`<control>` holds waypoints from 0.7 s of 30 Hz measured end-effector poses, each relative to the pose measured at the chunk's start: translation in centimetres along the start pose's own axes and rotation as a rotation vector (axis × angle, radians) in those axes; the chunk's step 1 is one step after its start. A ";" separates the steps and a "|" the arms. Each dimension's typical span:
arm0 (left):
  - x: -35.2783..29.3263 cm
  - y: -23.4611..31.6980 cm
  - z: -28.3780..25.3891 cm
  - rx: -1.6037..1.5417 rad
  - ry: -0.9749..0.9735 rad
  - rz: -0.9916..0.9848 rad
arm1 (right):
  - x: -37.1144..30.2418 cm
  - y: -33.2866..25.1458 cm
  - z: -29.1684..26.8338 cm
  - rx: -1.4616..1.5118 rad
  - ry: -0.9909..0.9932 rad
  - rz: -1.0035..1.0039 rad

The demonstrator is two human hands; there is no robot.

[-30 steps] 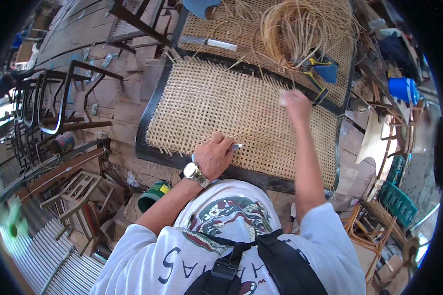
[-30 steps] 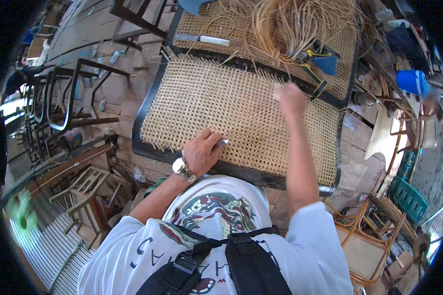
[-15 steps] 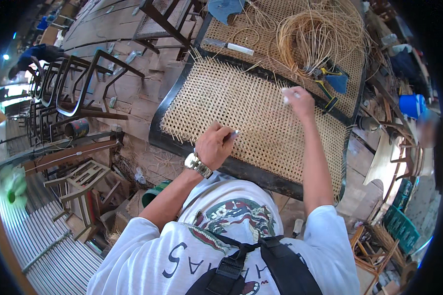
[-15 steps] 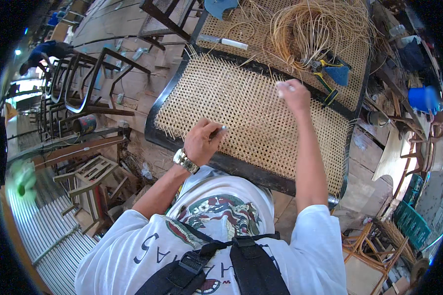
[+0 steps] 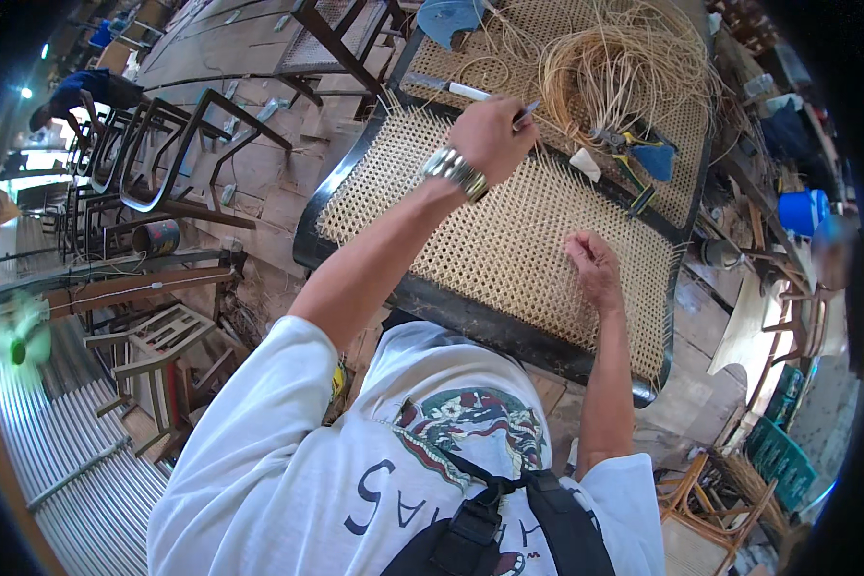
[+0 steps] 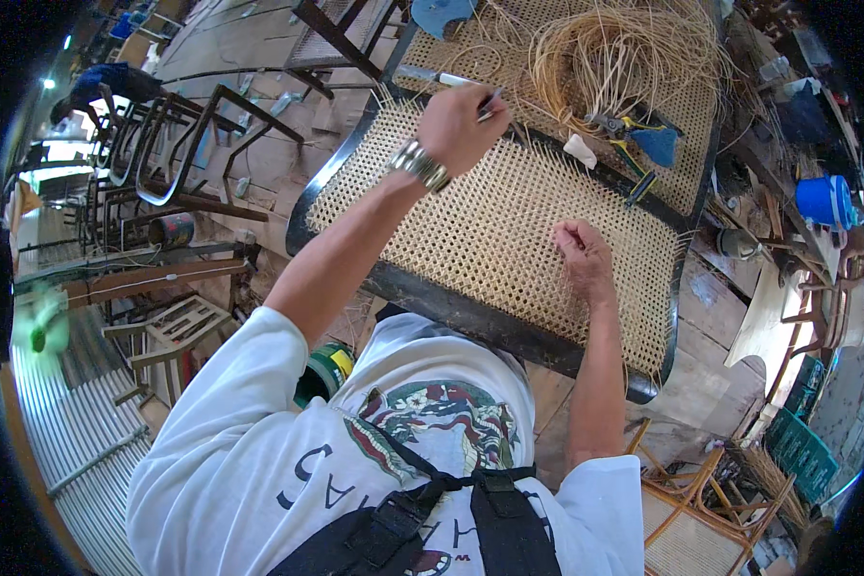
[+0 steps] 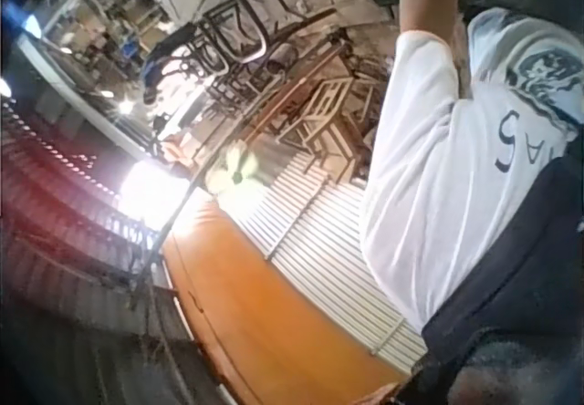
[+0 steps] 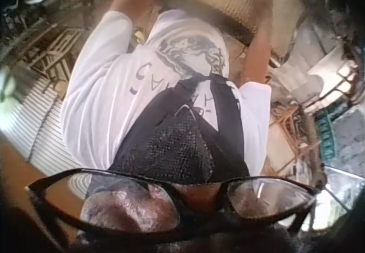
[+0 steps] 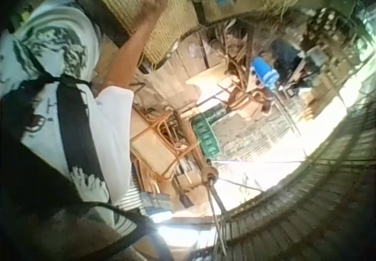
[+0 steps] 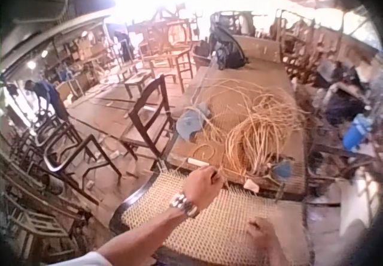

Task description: Repairing a rattan chair seat by weaving new rattan strips through the frame.

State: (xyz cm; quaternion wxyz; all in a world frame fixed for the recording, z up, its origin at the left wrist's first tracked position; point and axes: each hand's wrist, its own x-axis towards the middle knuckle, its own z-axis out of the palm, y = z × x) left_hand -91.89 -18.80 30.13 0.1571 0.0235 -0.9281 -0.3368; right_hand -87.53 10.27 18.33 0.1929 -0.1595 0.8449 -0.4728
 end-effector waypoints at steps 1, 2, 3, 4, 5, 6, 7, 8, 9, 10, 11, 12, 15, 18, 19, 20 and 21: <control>1.0 0.4 0.7 0.006 -0.044 -0.089 | 0.2 0.0 0.0 0.219 0.018 0.023; 1.8 0.5 1.3 0.013 -0.088 -0.179 | 0.3 0.1 0.1 0.439 0.035 0.045; 2.4 0.1 1.9 0.015 -0.093 -0.180 | 0.3 0.0 0.0 0.442 0.035 0.050; 2.8 -0.5 2.5 0.059 -0.256 -0.280 | 0.4 -0.2 -0.2 0.485 0.074 0.072; 2.7 -1.0 3.2 0.104 -0.418 -0.381 | 0.6 -0.3 -0.2 0.529 0.112 0.094; 2.1 -1.3 4.9 0.135 -0.489 -0.377 | 0.8 1.2 -0.7 0.452 0.212 0.154; 1.3 -0.3 5.3 0.085 -0.565 -0.459 | 0.9 0.1 -0.9 0.459 0.204 0.159; -0.4 0.6 6.6 0.109 -0.457 -0.414 | 1.0 -1.1 -1.8 0.588 0.310 0.239; -1.9 1.5 6.6 0.050 -0.591 -0.233 | 0.7 -2.3 -2.5 0.716 0.424 0.322; -3.1 2.9 7.4 -0.084 -0.704 -0.402 | 0.6 -2.6 -2.9 0.720 0.422 0.328; -4.8 3.5 8.4 -0.041 -0.739 -0.273 | 0.2 -2.3 -3.6 0.836 0.480 0.310; -6.5 3.9 9.6 -0.002 -0.772 -0.139 | -0.2 -1.9 -4.4 0.948 0.544 0.290; -9.7 5.8 11.0 -0.038 -0.705 0.034 | -2.4 -1.2 -7.1 1.099 0.687 0.325; -11.3 7.5 12.3 -0.053 -0.739 0.144 | -4.0 -0.1 -10.4 1.152 0.869 0.300; -11.6 7.8 12.9 -0.012 -0.775 0.194 | -3.3 -1.9 -10.3 1.148 0.863 0.305; -11.9 8.1 13.5 0.032 -0.810 0.243 | -2.4 -3.7 -10.0 0.930 0.914 0.280; -12.7 8.5 14.7 0.029 -0.811 0.232 | -1.6 -5.9 -9.2 0.710 0.957 0.255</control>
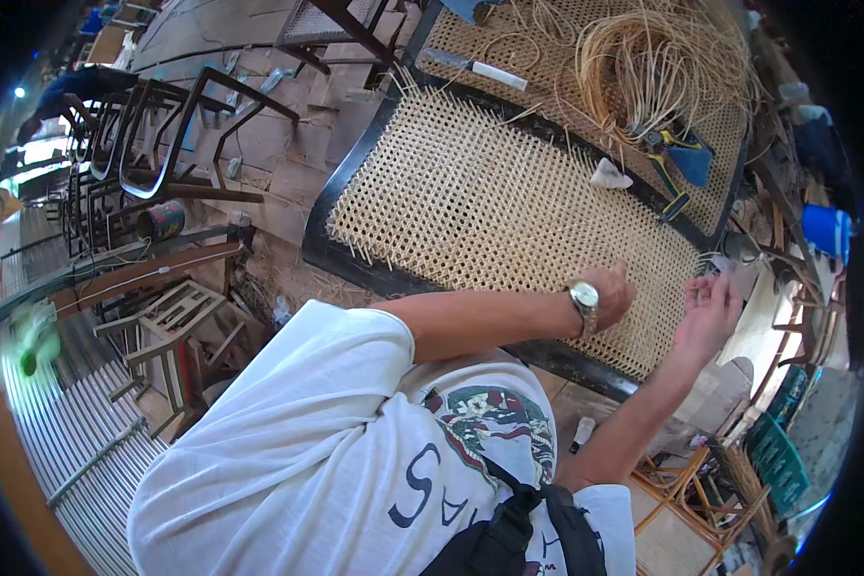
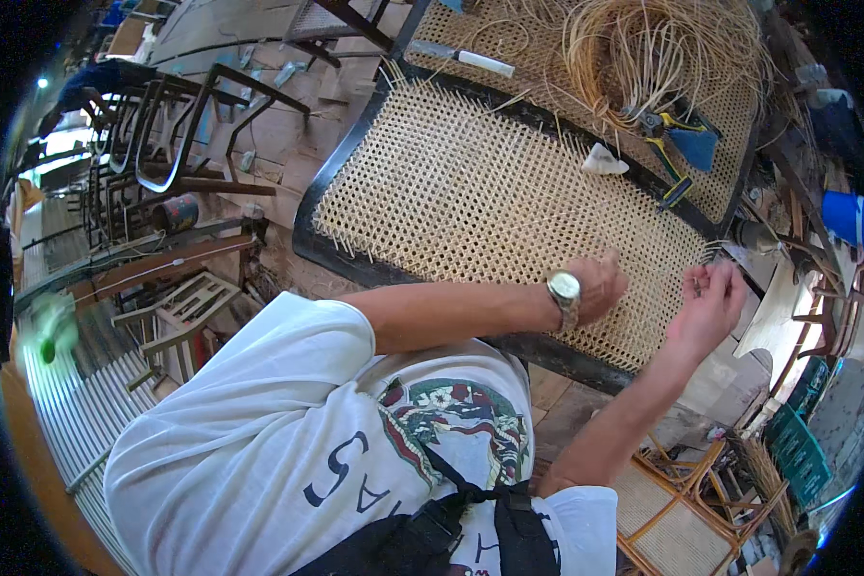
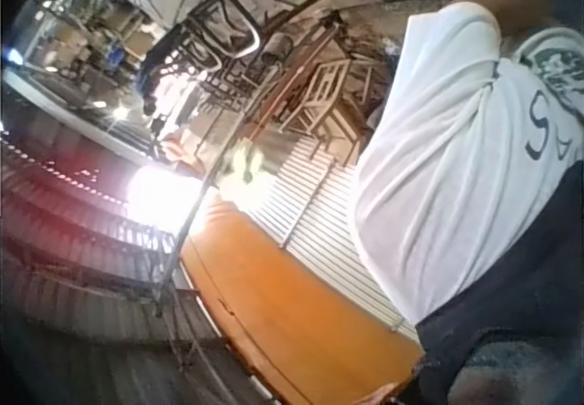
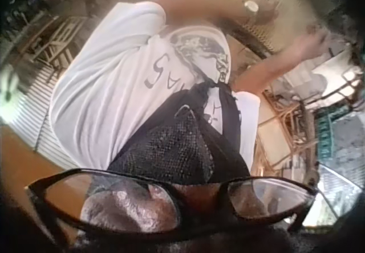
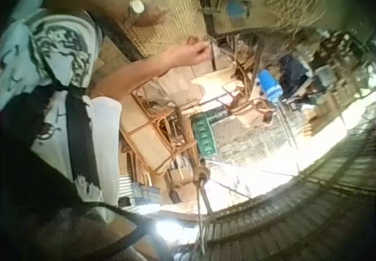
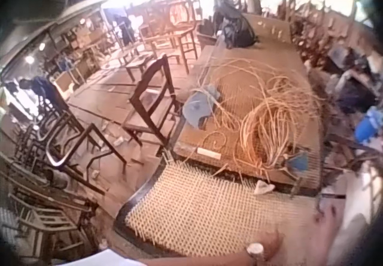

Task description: Repairing a rattan chair seat by weaving new rattan strips through the frame.

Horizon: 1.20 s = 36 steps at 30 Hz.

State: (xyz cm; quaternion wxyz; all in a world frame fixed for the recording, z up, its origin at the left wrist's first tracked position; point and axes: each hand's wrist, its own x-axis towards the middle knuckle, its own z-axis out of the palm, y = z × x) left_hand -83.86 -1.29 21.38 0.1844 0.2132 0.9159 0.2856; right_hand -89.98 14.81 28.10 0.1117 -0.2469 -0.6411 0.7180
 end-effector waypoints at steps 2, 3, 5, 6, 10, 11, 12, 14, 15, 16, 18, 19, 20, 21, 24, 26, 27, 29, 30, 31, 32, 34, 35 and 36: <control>0.6 0.3 2.5 0.185 0.082 -0.056 | -2.4 -1.1 5.4 -0.309 -0.115 -0.118; 0.4 0.9 2.2 0.153 0.124 -0.090 | -3.2 -1.0 7.7 -0.615 -0.216 -0.243; 1.4 0.0 4.2 0.091 0.066 0.001 | -3.7 1.1 11.9 -0.689 -0.421 -0.614; 1.8 -0.3 5.2 0.032 0.003 0.099 | -4.4 1.3 13.3 -0.693 -0.423 -0.610; 1.4 -1.5 6.2 0.261 0.346 0.275 | -5.4 2.4 15.2 -0.767 -0.658 -0.546; 1.6 -1.9 6.7 0.257 0.341 0.277 | -5.0 2.9 14.8 -0.780 -0.662 -0.546; 1.6 -1.8 6.5 0.163 0.158 0.291 | -4.2 3.3 13.4 -0.802 -0.633 -0.528; 0.8 -2.1 4.5 -0.124 0.010 0.140 | -2.5 3.8 10.7 -0.998 -0.605 -0.481; -0.6 -2.7 2.0 -0.330 0.029 -0.016 | -2.0 3.9 9.4 -0.996 -0.556 -0.317; -1.7 -3.4 -1.0 -0.352 0.046 -0.073 | -1.1 4.4 7.9 -1.028 -0.498 -0.302; -3.7 -5.6 -3.2 -0.336 0.240 -0.017 | 0.2 5.3 4.4 -1.087 -0.539 -0.262; -3.8 -6.1 -3.9 -0.302 0.165 -0.112 | 0.1 4.6 2.6 -1.130 -0.480 -0.238; -3.7 -6.7 -4.1 -0.296 0.257 -0.095 | -0.3 4.2 1.9 -0.964 -0.483 -0.137; -3.3 -6.2 -4.8 -0.258 0.251 -0.129 | -0.5 3.8 1.3 -0.786 -0.486 -0.053; -3.4 -4.2 -4.0 -0.245 0.137 0.022 | -3.3 -2.1 1.4 -0.439 -0.318 -0.058; -3.4 -2.2 -3.3 -0.235 0.040 0.020 | -4.4 -5.5 1.2 -0.180 -0.289 -0.089; -3.1 -1.1 -2.9 -0.206 -0.011 0.045 | -4.5 -6.4 0.7 0.074 -0.260 -0.119; -2.7 0.4 -2.0 -0.152 -0.013 0.094 | -4.2 -6.9 0.0 -0.029 -0.256 -0.170; -2.5 0.8 -1.9 -0.147 -0.015 0.095 | -4.1 -7.1 -0.3 -0.136 -0.252 -0.221; -2.3 1.2 -1.9 -0.119 -0.027 0.117 | -3.6 -6.7 -0.3 -0.411 -0.197 -0.168; -2.2 1.5 -1.8 -0.090 -0.038 0.137 | -2.8 -5.2 -0.1 -0.564 -0.289 -0.244; -2.3 1.5 -1.3 -0.088 -0.039 0.140 | -0.5 0.0 0.0 -0.781 -0.446 -0.247; -2.6 1.5 -2.0 -0.079 -0.105 0.173 | 0.3 2.6 -0.2 -0.841 -0.506 -0.165; -2.6 1.4 -2.8 -0.072 -0.170 0.207 | 0.7 4.6 -0.4 -0.975 -0.576 -0.072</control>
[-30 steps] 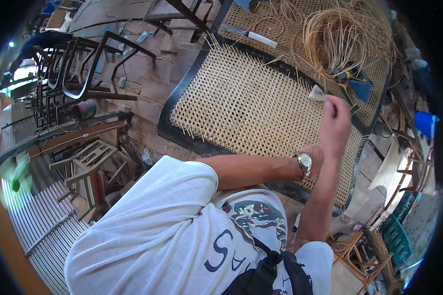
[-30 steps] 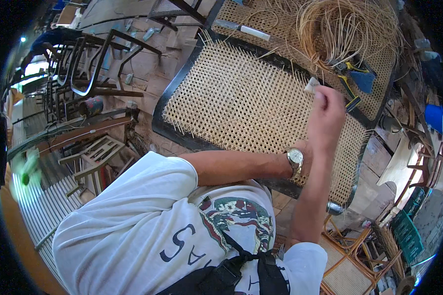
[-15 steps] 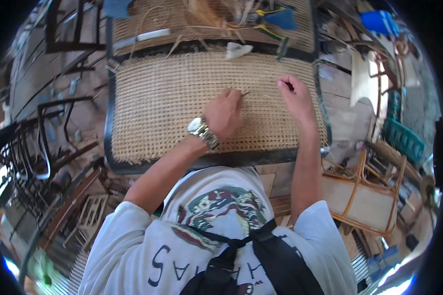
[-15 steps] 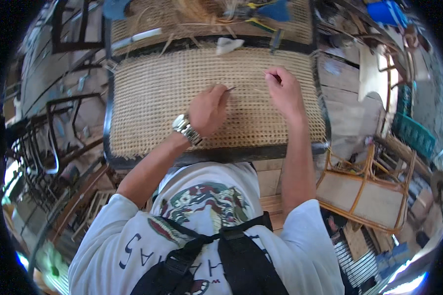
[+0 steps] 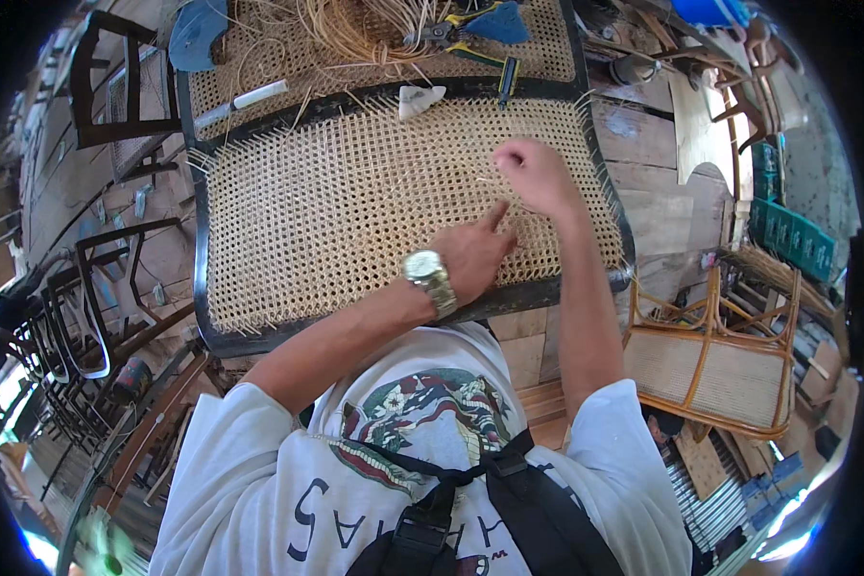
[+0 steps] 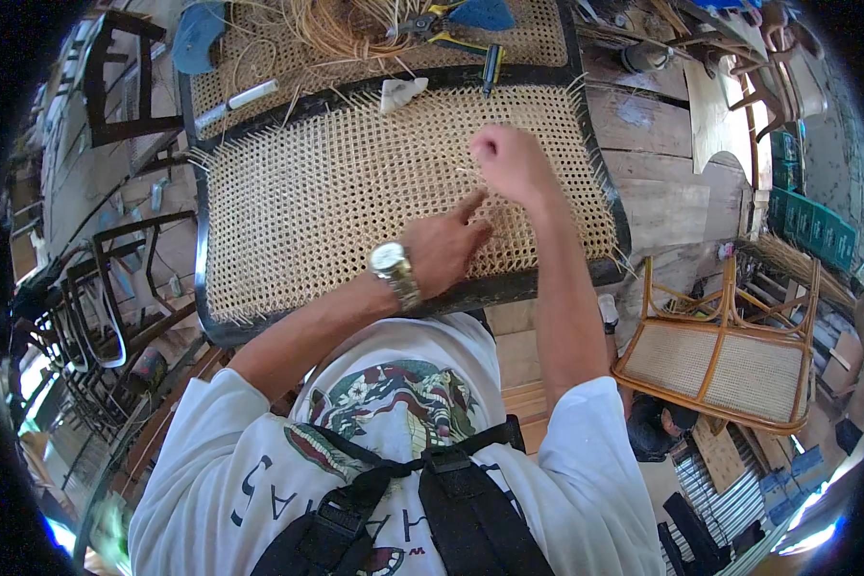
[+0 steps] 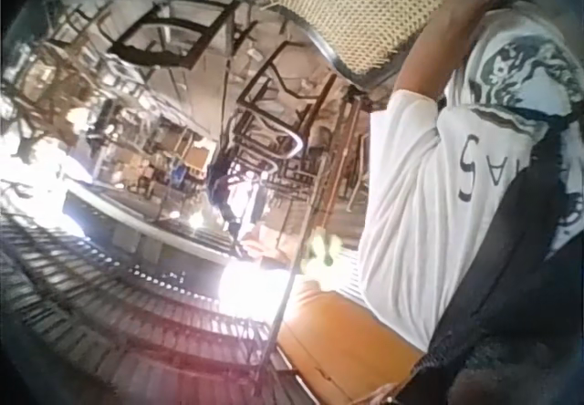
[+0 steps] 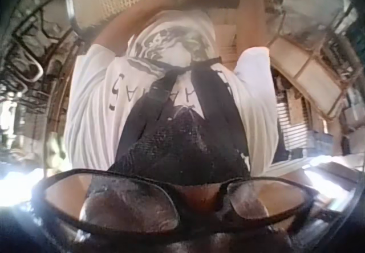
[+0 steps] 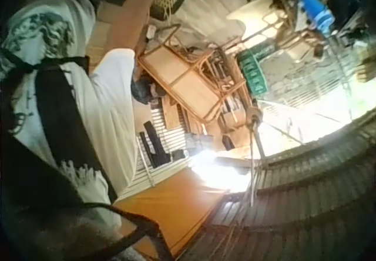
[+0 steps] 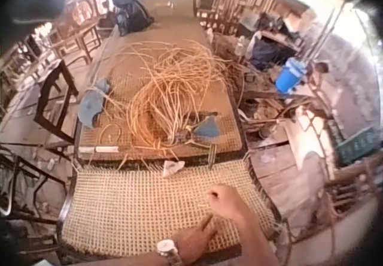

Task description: Repairing a rattan chair seat by weaving new rattan strips through the frame.

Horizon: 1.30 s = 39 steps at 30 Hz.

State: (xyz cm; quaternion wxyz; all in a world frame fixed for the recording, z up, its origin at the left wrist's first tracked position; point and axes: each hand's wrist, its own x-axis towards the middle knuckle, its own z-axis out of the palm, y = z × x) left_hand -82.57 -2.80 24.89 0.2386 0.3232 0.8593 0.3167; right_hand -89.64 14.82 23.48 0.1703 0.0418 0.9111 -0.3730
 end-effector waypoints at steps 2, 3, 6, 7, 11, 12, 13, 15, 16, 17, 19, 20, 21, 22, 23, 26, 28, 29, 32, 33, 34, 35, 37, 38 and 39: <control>-0.8 -1.6 -1.7 -0.006 0.018 -0.035 | 0.5 0.8 0.9 -0.095 -0.127 0.066; -1.0 -3.5 -2.6 -0.005 0.073 -0.085 | 0.5 0.6 1.1 -0.037 -0.107 0.098; 1.3 -5.6 -5.9 0.094 -0.037 -0.566 | -0.1 0.0 0.9 0.031 -0.114 0.173; 2.3 -6.7 -6.3 0.095 -0.035 -0.567 | 0.0 0.2 1.2 -0.017 -0.112 0.124; 5.0 -8.8 -6.9 0.162 -0.272 -0.415 | 0.1 1.4 2.2 -0.061 -0.015 -0.080; 5.4 -8.7 -7.0 0.242 -0.296 -0.357 | 0.1 1.6 2.5 -0.067 0.058 -0.177; 6.5 -7.6 -7.6 0.320 -0.384 -0.388 | 0.0 1.4 2.5 -0.067 0.059 -0.176; 7.3 -6.3 -8.3 0.387 -0.390 -0.360 | -0.2 0.8 2.6 -0.030 -0.029 -0.064; 7.6 -5.8 -8.6 0.454 -0.395 -0.334 | -0.3 0.8 2.5 -0.030 -0.028 -0.064; 7.8 -5.2 -8.8 0.481 -0.355 -0.311 | -0.3 0.9 2.6 -0.026 -0.026 -0.079; 8.6 -4.5 -8.6 0.518 -0.365 -0.281 | -0.4 0.9 2.6 -0.020 -0.027 -0.101; 8.8 -4.2 -8.5 0.553 -0.375 -0.248 | -0.4 0.9 2.6 -0.052 -0.017 -0.103; 8.9 -3.5 -8.6 0.554 -0.334 -0.206 | -0.4 1.1 2.4 -0.084 -0.003 -0.100; 8.9 -3.3 -8.4 0.556 -0.334 -0.204 | -0.4 1.2 2.5 -0.083 -0.001 -0.099; 8.8 -3.2 -8.1 0.540 -0.337 -0.210 | -0.3 1.4 2.6 -0.090 -0.007 -0.110; 8.0 -4.4 -6.5 0.505 -0.300 -0.223 | 0.1 1.3 2.6 -0.052 -0.041 -0.123; 6.8 -5.5 -5.7 0.415 -0.232 -0.298 | 0.2 1.1 2.6 -0.005 -0.071 -0.129; 6.3 -5.9 -5.2 0.390 -0.233 -0.319 | 0.2 1.1 2.6 0.042 -0.118 -0.104; 5.2 -6.6 -5.0 0.292 -0.105 -0.302 | 0.1 1.4 2.8 0.059 -0.124 -0.187; 5.6 -6.6 -5.4 0.297 -0.153 -0.312 | 0.0 1.5 2.8 0.028 -0.081 -0.292; 5.7 -6.5 -5.6 0.294 -0.151 -0.315 | -0.1 1.8 2.7 0.026 -0.085 -0.293; 5.9 -6.4 -5.9 0.280 -0.185 -0.361 | -0.2 2.0 2.5 0.036 -0.048 -0.285; 6.5 -6.4 -6.1 0.389 -0.252 -0.337 | -0.1 2.0 2.3 0.045 -0.013 -0.275; 6.6 -6.2 -6.0 0.387 -0.251 -0.339 | 0.2 1.9 2.1 0.126 -0.080 -0.161; 6.9 -5.5 -6.2 0.417 -0.230 -0.312 | 0.2 1.6 1.8 0.207 -0.143 -0.041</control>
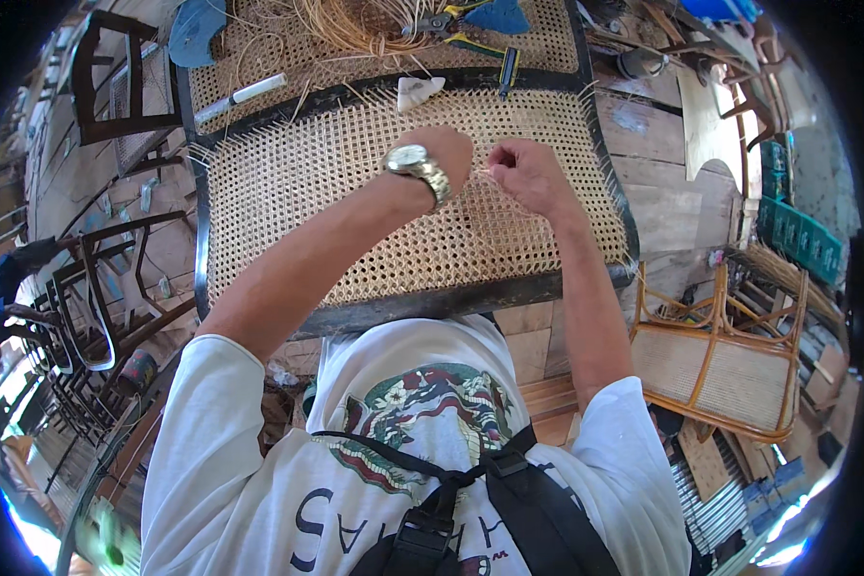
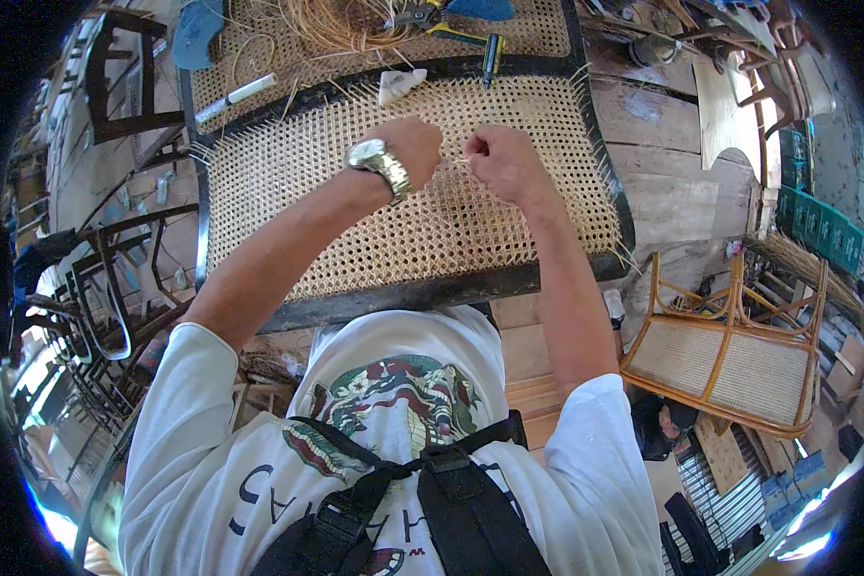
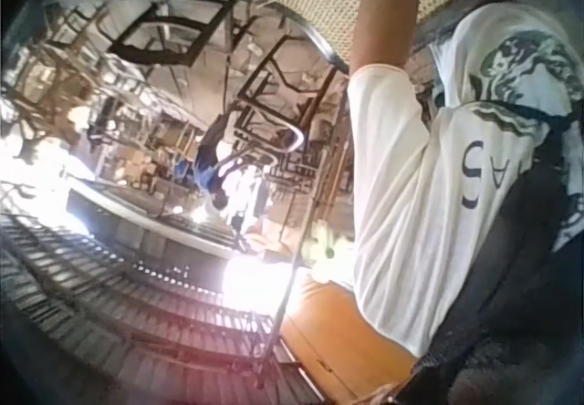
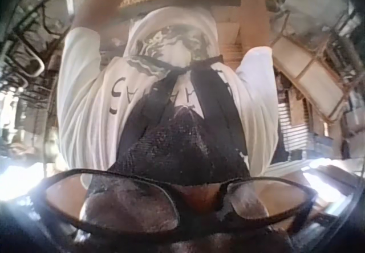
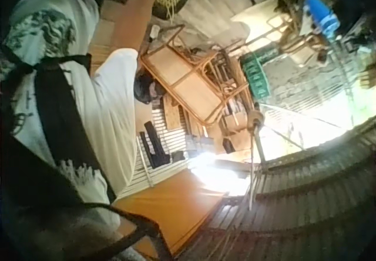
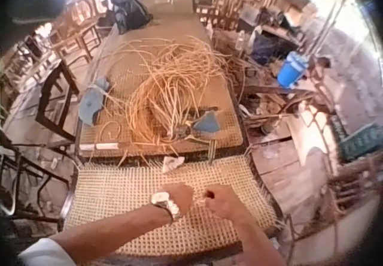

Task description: Repairing a rattan chair seat by weaving new rattan strips through the frame.

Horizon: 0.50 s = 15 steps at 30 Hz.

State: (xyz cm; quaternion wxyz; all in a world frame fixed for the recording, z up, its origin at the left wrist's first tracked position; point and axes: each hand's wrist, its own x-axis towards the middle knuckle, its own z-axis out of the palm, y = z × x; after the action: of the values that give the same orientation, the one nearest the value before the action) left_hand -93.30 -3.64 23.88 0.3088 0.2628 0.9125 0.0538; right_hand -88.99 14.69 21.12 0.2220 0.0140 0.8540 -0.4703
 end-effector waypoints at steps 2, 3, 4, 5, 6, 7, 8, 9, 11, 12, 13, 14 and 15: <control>-0.2 1.2 -0.8 0.055 0.018 0.022 | 0.0 -1.0 -0.4 -0.059 -0.010 0.028; -0.4 1.5 -1.1 0.056 0.018 0.023 | 0.0 -1.6 -0.5 -0.117 -0.022 0.046; -0.6 1.7 -1.2 0.035 0.033 0.029 | 0.1 -1.9 -0.5 -0.115 -0.021 0.046; -0.7 1.9 -1.4 0.014 0.047 0.035 | 0.3 -2.1 -0.5 -0.180 -0.022 0.019; -0.8 2.4 -1.8 -0.012 0.016 0.013 | 0.4 -2.1 -0.5 -0.245 -0.025 -0.007; -0.9 2.4 -1.6 -0.011 0.014 0.013 | 0.5 -2.0 -0.4 -0.243 -0.025 -0.005; -0.9 2.5 -1.2 -0.010 0.045 0.017 | 0.6 -1.8 -0.3 -0.242 -0.018 -0.012; -1.1 2.6 -1.0 -0.008 0.078 0.018 | 0.7 -1.6 -0.1 -0.242 -0.011 -0.022; -1.5 2.3 -0.9 0.010 0.060 0.028 | 0.4 -0.1 -0.3 -0.179 -0.014 -0.022; -1.6 1.8 -0.5 -0.010 0.058 0.016 | 0.3 0.1 -0.5 -0.117 -0.019 -0.021; -1.6 1.4 0.0 -0.030 0.055 0.004 | 0.3 0.4 -0.5 -0.116 -0.019 -0.023; -1.5 0.9 0.6 -0.060 0.063 -0.010 | 0.1 0.5 -0.5 -0.090 -0.029 -0.007; -1.6 0.6 0.9 -0.059 0.062 -0.013 | 0.0 0.6 -0.5 -0.063 -0.042 0.011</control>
State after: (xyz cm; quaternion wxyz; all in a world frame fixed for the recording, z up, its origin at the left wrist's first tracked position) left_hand -91.45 -3.98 24.20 0.2882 0.2457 0.9214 0.0869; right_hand -88.99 15.41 20.87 0.2427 0.0016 0.8634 -0.4423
